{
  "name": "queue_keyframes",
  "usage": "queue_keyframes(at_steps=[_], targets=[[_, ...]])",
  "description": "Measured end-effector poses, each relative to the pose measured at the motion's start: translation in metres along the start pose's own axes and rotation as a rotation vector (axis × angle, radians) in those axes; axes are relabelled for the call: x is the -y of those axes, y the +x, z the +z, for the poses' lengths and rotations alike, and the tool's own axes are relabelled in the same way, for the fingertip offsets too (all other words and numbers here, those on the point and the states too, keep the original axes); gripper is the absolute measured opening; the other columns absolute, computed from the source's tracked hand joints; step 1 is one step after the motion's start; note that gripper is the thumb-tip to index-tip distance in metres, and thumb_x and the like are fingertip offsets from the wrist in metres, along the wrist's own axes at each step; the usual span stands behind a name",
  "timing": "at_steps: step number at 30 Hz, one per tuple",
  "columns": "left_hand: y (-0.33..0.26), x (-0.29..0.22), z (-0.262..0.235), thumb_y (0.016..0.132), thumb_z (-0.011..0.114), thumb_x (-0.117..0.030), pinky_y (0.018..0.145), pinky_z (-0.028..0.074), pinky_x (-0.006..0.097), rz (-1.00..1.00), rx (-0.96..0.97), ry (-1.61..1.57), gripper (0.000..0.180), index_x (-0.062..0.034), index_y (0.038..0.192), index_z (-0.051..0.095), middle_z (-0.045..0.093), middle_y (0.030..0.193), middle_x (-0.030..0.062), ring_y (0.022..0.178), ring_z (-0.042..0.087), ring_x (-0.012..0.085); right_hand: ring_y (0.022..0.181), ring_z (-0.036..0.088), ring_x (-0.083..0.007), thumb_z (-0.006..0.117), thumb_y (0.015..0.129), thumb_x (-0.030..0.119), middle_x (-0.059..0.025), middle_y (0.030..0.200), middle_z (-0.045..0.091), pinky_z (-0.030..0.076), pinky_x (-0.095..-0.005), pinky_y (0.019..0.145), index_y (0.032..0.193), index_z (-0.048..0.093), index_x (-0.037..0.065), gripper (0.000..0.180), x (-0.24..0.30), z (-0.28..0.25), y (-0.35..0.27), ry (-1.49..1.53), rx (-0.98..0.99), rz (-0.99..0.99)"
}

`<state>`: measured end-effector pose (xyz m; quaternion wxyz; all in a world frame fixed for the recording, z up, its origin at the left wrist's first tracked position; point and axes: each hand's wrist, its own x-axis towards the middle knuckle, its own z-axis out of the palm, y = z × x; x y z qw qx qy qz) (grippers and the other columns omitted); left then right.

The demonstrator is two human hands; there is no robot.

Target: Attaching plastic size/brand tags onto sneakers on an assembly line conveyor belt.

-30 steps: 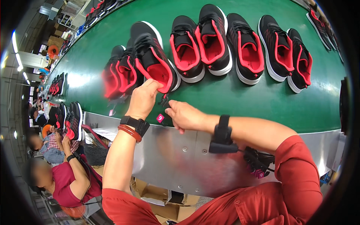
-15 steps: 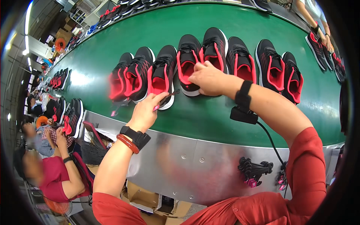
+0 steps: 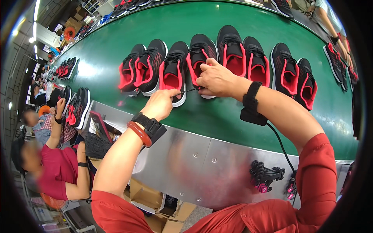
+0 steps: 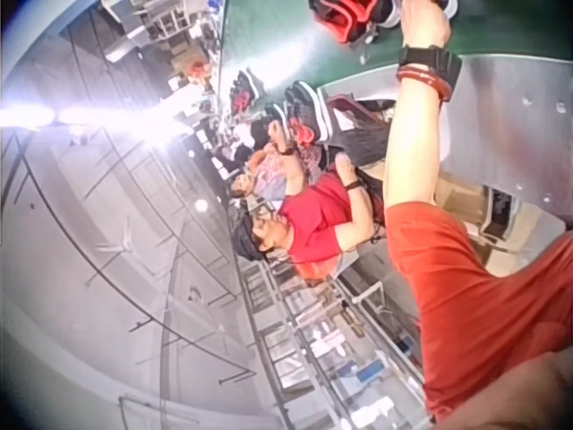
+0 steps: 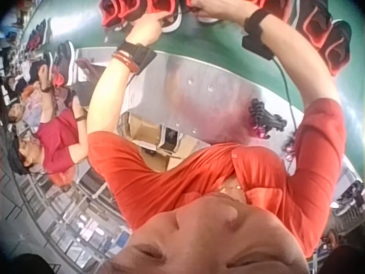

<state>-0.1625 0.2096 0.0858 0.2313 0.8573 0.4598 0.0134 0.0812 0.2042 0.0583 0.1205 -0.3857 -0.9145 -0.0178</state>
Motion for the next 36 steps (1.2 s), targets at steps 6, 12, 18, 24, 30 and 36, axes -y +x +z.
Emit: queue_keyframes(at_steps=[6, 12, 18, 24, 30, 36], targets=[[-0.005, -0.012, -0.001, 0.082, 0.047, 0.005, 0.082, 0.049, 0.038, -0.048, -0.010, 0.003, 0.034, 0.0004, 0.111, 0.064, 0.068, 0.095, 0.0199, 0.089, 0.064, 0.0353, 0.083, 0.051, -0.0197, 0.067, 0.070, 0.027, -0.0032, 0.067, 0.064, 0.034, -0.0351, 0.090, 0.072, 0.066, 0.011, 0.016, 0.005, 0.008, 0.004, 0.015, -0.026, 0.026], [-0.006, -0.016, -0.003, 0.085, 0.047, 0.007, 0.080, 0.051, 0.034, -0.181, 0.041, -0.086, 0.031, 0.0006, 0.109, 0.065, 0.067, 0.097, 0.0125, 0.088, 0.066, 0.0254, 0.079, 0.053, -0.0204, 0.068, 0.066, 0.028, -0.0037, 0.063, 0.060, 0.034, -0.0356, 0.089, 0.071, 0.069, 0.016, 0.013, 0.016, 0.010, 0.019, -0.074, 0.145, 0.041], [-0.017, -0.003, -0.011, 0.084, 0.048, 0.012, 0.079, 0.051, 0.029, -0.033, -0.003, -0.491, 0.030, -0.0004, 0.105, 0.064, 0.052, 0.111, 0.0060, 0.092, 0.063, 0.0174, 0.077, 0.053, -0.0229, 0.070, 0.070, 0.028, -0.0031, 0.065, 0.057, 0.033, -0.0392, 0.088, 0.070, 0.062, 0.014, 0.016, 0.008, 0.014, 0.003, 0.346, -0.209, -0.091], [-0.014, -0.019, -0.018, 0.066, 0.059, 0.014, 0.073, 0.049, 0.034, 0.103, -0.225, 0.211, 0.028, 0.0001, 0.089, 0.068, 0.061, 0.086, 0.0112, 0.082, 0.063, 0.0289, 0.070, 0.058, -0.0223, 0.069, 0.064, 0.028, -0.0032, 0.063, 0.062, 0.035, -0.0368, 0.086, 0.068, 0.067, 0.017, 0.012, 0.036, 0.024, 0.020, -0.004, 0.074, 0.055], [-0.032, -0.027, -0.016, 0.071, 0.045, 0.018, 0.069, 0.053, 0.027, -0.257, -0.164, -0.428, 0.034, 0.0053, 0.095, 0.065, 0.051, 0.103, 0.0076, 0.084, 0.064, 0.0190, 0.069, 0.058, -0.0241, 0.067, 0.065, 0.028, -0.0048, 0.061, 0.061, 0.034, -0.0366, 0.087, 0.066, 0.066, 0.018, 0.011, 0.040, 0.005, 0.019, 0.160, 0.080, 0.077], [-0.024, -0.014, -0.013, 0.069, 0.039, 0.019, 0.073, 0.054, 0.026, 0.034, -0.220, -0.070, 0.037, 0.0052, 0.091, 0.066, 0.053, 0.104, 0.0077, 0.086, 0.064, 0.0203, 0.072, 0.060, -0.0242, 0.062, 0.072, 0.025, -0.0031, 0.065, 0.064, 0.034, -0.0382, 0.092, 0.066, 0.069, 0.019, 0.011, 0.035, 0.030, 0.011, 0.131, -0.190, 0.040]])
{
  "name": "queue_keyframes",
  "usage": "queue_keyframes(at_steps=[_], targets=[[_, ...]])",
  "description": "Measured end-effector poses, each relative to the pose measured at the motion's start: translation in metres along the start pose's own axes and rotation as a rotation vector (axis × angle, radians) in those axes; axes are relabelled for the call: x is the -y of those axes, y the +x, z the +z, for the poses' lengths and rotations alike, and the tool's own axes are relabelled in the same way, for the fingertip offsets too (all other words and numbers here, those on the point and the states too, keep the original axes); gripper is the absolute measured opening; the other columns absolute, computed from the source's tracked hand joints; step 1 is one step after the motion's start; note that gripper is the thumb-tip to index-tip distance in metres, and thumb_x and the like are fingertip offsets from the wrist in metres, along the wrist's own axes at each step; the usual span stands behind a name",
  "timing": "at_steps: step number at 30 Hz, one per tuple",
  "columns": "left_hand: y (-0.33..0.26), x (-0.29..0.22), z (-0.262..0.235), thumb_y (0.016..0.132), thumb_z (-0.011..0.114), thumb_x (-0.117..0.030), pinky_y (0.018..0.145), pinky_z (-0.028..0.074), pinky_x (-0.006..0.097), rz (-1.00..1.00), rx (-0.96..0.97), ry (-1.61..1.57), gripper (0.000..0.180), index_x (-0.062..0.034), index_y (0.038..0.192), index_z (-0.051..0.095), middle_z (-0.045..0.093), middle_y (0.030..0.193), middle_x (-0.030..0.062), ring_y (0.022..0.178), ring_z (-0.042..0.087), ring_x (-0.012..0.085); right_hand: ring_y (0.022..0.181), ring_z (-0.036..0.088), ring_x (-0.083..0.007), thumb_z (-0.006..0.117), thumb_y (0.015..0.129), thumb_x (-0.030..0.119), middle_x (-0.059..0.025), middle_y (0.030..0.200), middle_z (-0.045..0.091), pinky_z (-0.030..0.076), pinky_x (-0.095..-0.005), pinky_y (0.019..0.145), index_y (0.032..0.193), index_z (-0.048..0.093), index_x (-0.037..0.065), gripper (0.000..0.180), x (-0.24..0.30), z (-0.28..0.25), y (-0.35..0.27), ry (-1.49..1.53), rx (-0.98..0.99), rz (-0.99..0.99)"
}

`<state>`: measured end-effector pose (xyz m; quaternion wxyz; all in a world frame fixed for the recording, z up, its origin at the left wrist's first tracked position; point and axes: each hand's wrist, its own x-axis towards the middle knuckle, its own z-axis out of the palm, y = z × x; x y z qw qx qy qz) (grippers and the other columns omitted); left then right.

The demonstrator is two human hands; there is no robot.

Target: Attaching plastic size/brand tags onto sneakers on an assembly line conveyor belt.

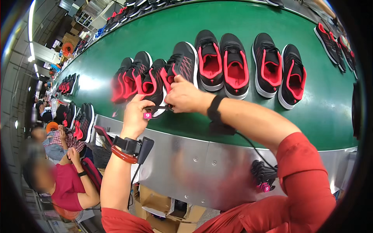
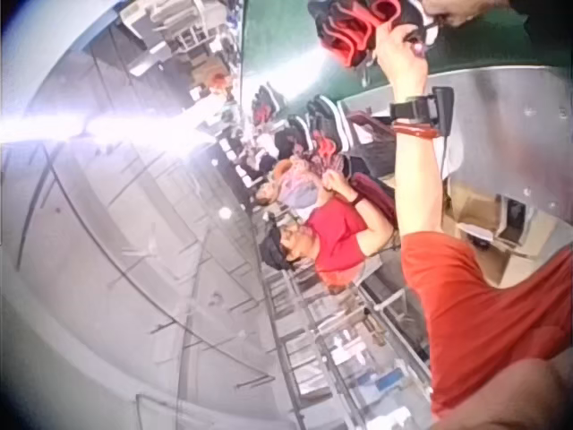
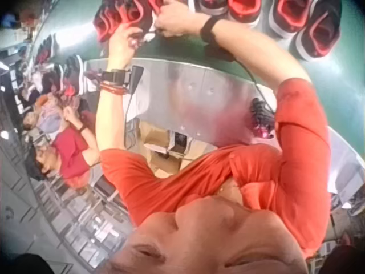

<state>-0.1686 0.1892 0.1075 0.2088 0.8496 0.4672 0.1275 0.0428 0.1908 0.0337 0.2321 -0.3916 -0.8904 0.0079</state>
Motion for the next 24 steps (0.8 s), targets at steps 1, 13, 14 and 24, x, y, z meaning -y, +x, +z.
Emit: queue_keyframes(at_steps=[1, 13, 14, 24], targets=[[-0.001, 0.001, -0.002, 0.068, 0.038, 0.019, 0.074, 0.053, 0.026, 0.014, 0.042, -0.135, 0.042, 0.0039, 0.096, 0.065, 0.052, 0.116, 0.0098, 0.098, 0.061, 0.0202, 0.077, 0.059, -0.0228, 0.065, 0.073, 0.028, -0.0017, 0.066, 0.064, 0.034, -0.0402, 0.093, 0.073, 0.070, 0.017, 0.012, -0.008, -0.006, -0.008, 0.114, -0.077, -0.047], [0.035, -0.047, 0.014, 0.072, 0.065, -0.005, 0.099, 0.041, 0.047, 0.304, -0.126, 0.363, 0.052, -0.0115, 0.124, 0.060, 0.053, 0.128, 0.0230, 0.117, 0.052, 0.0396, 0.100, 0.053, -0.0317, 0.078, 0.070, 0.031, -0.0140, 0.099, 0.056, 0.040, -0.0439, 0.083, 0.108, 0.058, 0.009, 0.049, -0.021, -0.108, -0.147, -0.252, -0.183, 0.554], [0.050, -0.069, 0.033, 0.073, 0.070, -0.012, 0.103, 0.038, 0.049, 0.395, -0.094, 0.287, 0.055, -0.0124, 0.127, 0.058, 0.052, 0.130, 0.0235, 0.120, 0.050, 0.0407, 0.102, 0.055, -0.0322, 0.077, 0.072, 0.036, -0.0149, 0.100, 0.058, 0.041, -0.0448, 0.083, 0.113, 0.057, 0.010, 0.053, -0.020, -0.118, -0.171, -0.309, -0.033, 0.737], [0.124, -0.001, 0.114, 0.047, 0.088, -0.037, 0.081, 0.042, 0.046, 0.457, 0.102, 0.413, 0.060, -0.0095, 0.096, 0.067, 0.053, 0.104, 0.0173, 0.097, 0.053, 0.0377, 0.112, 0.043, -0.0347, 0.071, 0.071, 0.045, -0.0143, 0.107, 0.055, 0.045, -0.0425, 0.070, 0.097, 0.072, 0.013, 0.041, -0.018, -0.084, -0.168, -0.362, 0.010, 0.881]])
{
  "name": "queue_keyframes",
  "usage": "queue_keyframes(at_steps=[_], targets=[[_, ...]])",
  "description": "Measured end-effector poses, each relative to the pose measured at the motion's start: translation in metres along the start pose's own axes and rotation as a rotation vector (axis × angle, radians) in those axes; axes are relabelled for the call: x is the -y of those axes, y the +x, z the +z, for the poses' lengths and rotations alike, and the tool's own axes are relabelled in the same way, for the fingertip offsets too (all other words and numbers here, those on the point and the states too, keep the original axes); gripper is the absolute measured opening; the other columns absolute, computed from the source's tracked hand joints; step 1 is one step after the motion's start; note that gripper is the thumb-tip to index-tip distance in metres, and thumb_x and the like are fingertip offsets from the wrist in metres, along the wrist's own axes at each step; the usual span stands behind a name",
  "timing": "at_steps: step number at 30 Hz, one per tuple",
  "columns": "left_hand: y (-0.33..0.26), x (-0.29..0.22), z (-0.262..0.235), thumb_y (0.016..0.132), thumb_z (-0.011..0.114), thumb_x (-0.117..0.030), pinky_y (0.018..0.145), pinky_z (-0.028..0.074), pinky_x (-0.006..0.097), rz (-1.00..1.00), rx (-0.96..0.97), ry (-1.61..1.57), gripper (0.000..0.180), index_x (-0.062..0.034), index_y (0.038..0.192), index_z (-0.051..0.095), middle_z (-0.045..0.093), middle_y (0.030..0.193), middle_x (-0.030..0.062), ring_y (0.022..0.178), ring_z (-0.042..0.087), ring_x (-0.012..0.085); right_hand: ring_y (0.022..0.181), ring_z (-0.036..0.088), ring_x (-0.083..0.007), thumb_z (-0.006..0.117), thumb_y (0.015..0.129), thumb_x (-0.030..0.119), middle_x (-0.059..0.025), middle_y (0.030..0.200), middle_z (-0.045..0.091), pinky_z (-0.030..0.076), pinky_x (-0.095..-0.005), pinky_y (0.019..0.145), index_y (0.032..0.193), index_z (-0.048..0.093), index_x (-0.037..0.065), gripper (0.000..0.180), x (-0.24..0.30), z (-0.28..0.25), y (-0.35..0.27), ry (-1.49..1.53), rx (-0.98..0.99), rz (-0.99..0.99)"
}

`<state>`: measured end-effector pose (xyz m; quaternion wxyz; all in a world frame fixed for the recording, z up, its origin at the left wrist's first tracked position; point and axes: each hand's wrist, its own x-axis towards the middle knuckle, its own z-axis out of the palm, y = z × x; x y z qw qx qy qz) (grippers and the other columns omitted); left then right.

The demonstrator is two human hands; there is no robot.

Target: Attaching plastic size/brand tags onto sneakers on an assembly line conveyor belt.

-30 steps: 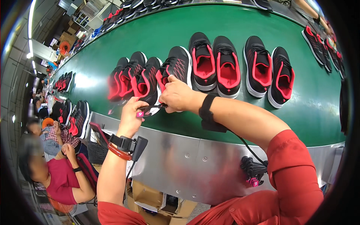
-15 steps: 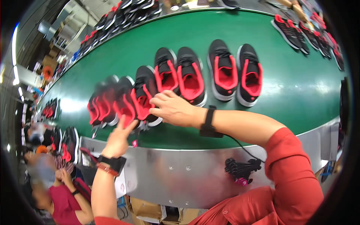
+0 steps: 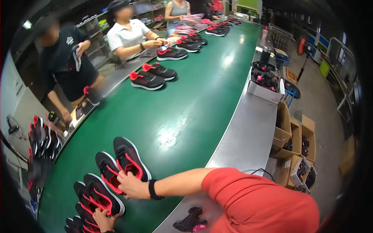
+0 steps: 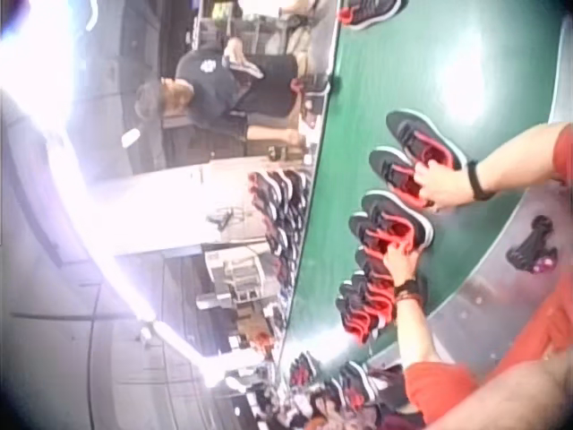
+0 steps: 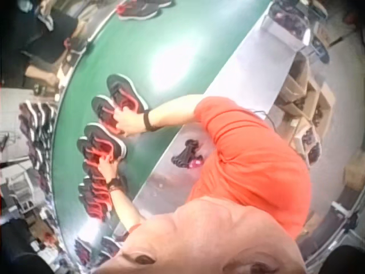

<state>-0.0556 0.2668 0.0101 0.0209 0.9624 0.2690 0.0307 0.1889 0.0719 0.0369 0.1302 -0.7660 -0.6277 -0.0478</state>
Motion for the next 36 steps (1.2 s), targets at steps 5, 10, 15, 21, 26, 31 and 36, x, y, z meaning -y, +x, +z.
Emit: queue_keyframes(at_steps=[5, 10, 15, 21, 26, 31, 36], targets=[[-0.010, -0.087, -0.037, 0.057, 0.086, -0.034, 0.083, 0.043, 0.046, 0.077, -0.133, 0.051, 0.044, -0.0091, 0.087, 0.067, 0.059, 0.103, 0.0175, 0.092, 0.058, 0.0363, 0.111, 0.043, -0.0354, 0.068, 0.072, 0.030, -0.0134, 0.105, 0.053, 0.048, -0.0412, 0.068, 0.085, 0.073, 0.010, 0.024, -0.005, 0.010, -0.006, 0.057, -0.126, 0.029], [-0.007, -0.140, -0.014, 0.059, 0.083, -0.035, 0.067, 0.045, 0.046, 0.177, -0.258, -0.124, 0.042, -0.0094, 0.089, 0.070, 0.061, 0.101, 0.0168, 0.080, 0.058, 0.0366, 0.095, 0.052, -0.0318, 0.062, 0.073, 0.019, -0.0098, 0.099, 0.056, 0.047, -0.0452, 0.069, 0.081, 0.070, 0.012, 0.013, -0.074, -0.025, -0.037, -0.014, -0.066, -0.156], [-0.013, -0.194, -0.024, 0.062, 0.083, -0.035, 0.075, 0.043, 0.042, 0.124, -0.187, -0.202, 0.055, -0.0122, 0.108, 0.065, 0.060, 0.097, 0.0111, 0.086, 0.059, 0.0315, 0.105, 0.050, -0.0337, 0.078, 0.064, 0.014, -0.0137, 0.113, 0.052, 0.042, -0.0442, 0.092, 0.102, 0.064, 0.007, 0.041, -0.117, -0.070, -0.097, -0.101, -0.024, -0.030], [-0.046, -0.124, -0.029, 0.063, 0.083, -0.022, 0.096, 0.037, 0.043, 0.176, -0.285, -0.284, 0.078, -0.0109, 0.132, 0.050, 0.057, 0.119, 0.0108, 0.105, 0.053, 0.0305, 0.089, 0.055, -0.0246, 0.075, 0.067, 0.027, -0.0061, 0.088, 0.058, 0.041, -0.0378, 0.078, 0.094, 0.063, 0.008, 0.035, 0.020, -0.073, -0.141, 0.266, 0.395, -0.487], [-0.060, -0.082, -0.010, 0.073, 0.068, 0.002, 0.089, 0.048, 0.037, 0.113, -0.195, -0.520, 0.050, -0.0089, 0.121, 0.059, 0.052, 0.135, 0.0096, 0.114, 0.055, 0.0300, 0.083, 0.058, -0.0258, 0.078, 0.066, 0.024, -0.0083, 0.080, 0.059, 0.042, -0.0347, 0.077, 0.082, 0.064, 0.005, 0.029, 0.055, -0.061, -0.170, 0.387, 0.564, -0.520], [-0.068, -0.086, 0.004, 0.074, 0.065, 0.005, 0.078, 0.053, 0.035, 0.201, -0.217, -0.661, 0.029, -0.0037, 0.102, 0.060, 0.064, 0.107, 0.0114, 0.094, 0.064, 0.0313, 0.079, 0.060, -0.0297, 0.076, 0.069, 0.021, -0.0117, 0.078, 0.062, 0.045, -0.0388, 0.073, 0.073, 0.061, 0.004, 0.023, 0.041, -0.060, -0.159, 0.597, 0.593, -0.386], [-0.085, -0.101, -0.005, 0.073, 0.066, 0.003, 0.071, 0.053, 0.039, 0.174, -0.197, -0.572, 0.021, -0.0041, 0.090, 0.056, 0.062, 0.095, 0.0081, 0.085, 0.063, 0.0313, 0.068, 0.064, -0.0191, 0.054, 0.097, 0.019, -0.0083, 0.072, 0.061, 0.053, -0.0333, 0.060, 0.101, 0.049, 0.000, 0.020, 0.059, -0.057, -0.123, 1.367, 0.789, 0.539]])
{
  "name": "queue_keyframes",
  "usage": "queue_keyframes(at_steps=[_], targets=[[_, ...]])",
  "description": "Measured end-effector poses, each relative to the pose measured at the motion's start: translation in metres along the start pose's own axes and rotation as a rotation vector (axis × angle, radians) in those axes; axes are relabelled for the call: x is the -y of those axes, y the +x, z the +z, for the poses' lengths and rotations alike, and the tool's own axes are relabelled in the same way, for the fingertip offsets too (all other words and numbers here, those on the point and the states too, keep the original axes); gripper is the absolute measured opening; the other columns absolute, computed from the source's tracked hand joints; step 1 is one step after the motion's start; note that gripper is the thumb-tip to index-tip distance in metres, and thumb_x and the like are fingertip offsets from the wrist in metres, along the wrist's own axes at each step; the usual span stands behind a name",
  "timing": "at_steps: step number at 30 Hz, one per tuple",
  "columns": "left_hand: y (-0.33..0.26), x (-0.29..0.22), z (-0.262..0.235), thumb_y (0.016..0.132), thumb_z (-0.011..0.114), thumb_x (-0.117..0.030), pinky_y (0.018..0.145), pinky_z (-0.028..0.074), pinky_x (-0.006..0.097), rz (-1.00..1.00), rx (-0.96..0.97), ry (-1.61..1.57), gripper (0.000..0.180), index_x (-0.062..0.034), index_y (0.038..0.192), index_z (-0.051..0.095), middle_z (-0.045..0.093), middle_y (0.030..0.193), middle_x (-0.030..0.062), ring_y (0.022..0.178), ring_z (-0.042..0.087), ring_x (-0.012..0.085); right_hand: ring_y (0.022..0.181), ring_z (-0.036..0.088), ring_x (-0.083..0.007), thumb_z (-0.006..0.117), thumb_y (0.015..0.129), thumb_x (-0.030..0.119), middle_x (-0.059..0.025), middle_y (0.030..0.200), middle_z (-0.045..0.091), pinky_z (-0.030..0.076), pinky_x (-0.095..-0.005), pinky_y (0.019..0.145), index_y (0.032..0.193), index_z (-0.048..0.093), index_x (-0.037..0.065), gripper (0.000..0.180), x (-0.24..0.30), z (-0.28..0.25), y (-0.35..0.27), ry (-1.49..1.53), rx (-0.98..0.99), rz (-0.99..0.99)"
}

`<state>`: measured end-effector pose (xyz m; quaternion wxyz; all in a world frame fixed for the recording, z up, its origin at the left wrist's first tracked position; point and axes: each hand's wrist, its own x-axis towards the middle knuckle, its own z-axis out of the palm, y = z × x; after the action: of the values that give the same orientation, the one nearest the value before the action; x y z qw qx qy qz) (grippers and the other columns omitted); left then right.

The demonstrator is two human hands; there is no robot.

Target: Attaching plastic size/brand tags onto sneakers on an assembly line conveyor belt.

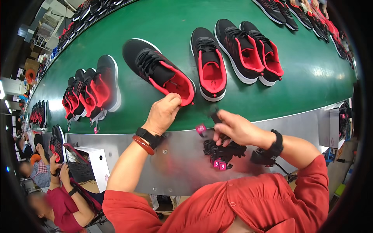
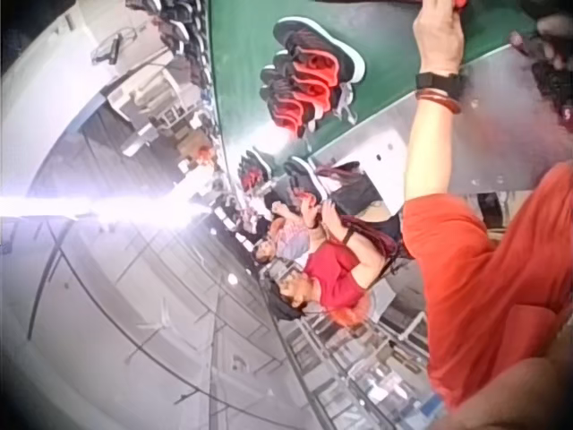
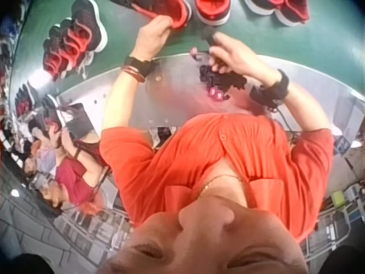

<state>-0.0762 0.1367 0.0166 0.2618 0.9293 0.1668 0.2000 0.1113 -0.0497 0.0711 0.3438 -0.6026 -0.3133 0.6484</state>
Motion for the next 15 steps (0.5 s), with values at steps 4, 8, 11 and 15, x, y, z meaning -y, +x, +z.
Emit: queue_keyframes(at_steps=[4, 8, 11, 15], targets=[[-0.007, -0.004, 0.000, 0.073, 0.065, 0.006, 0.069, 0.054, 0.036, -0.017, -0.028, 0.023, 0.022, -0.0027, 0.092, 0.058, 0.063, 0.097, 0.0088, 0.082, 0.064, 0.0310, 0.057, 0.062, -0.0153, 0.040, 0.102, 0.018, -0.0089, 0.072, 0.060, 0.051, -0.0279, 0.046, 0.097, 0.038, 0.002, 0.017, 0.002, 0.004, 0.033, 0.005, -0.014, 0.024], [-0.006, -0.004, 0.003, 0.073, 0.065, 0.005, 0.068, 0.053, 0.037, -0.011, -0.053, 0.026, 0.021, -0.0036, 0.091, 0.057, 0.062, 0.095, 0.0081, 0.080, 0.064, 0.0305, 0.054, 0.061, -0.0148, 0.039, 0.103, 0.019, -0.0091, 0.071, 0.060, 0.050, -0.0271, 0.043, 0.092, 0.037, 0.002, 0.019, 0.003, 0.010, 0.042, 0.010, -0.012, 0.003], [-0.005, -0.007, 0.002, 0.075, 0.064, 0.003, 0.066, 0.053, 0.038, -0.013, -0.065, 0.042, 0.017, -0.0043, 0.088, 0.055, 0.059, 0.092, 0.0073, 0.078, 0.063, 0.0299, 0.054, 0.060, -0.0145, 0.039, 0.102, 0.019, -0.0090, 0.071, 0.059, 0.050, -0.0268, 0.044, 0.092, 0.037, 0.002, 0.020, -0.003, 0.012, 0.047, 0.022, 0.010, 0.006], [-0.007, -0.007, 0.004, 0.078, 0.063, 0.001, 0.063, 0.053, 0.038, -0.007, -0.057, 0.117, 0.014, -0.0047, 0.087, 0.055, 0.060, 0.091, 0.0072, 0.076, 0.063, 0.0301, 0.053, 0.060, -0.0167, 0.040, 0.102, 0.019, -0.0103, 0.069, 0.059, 0.050, -0.0298, 0.045, 0.093, 0.037, 0.000, 0.021, 0.005, 0.012, 0.044, -0.082, 0.049, 0.036]])
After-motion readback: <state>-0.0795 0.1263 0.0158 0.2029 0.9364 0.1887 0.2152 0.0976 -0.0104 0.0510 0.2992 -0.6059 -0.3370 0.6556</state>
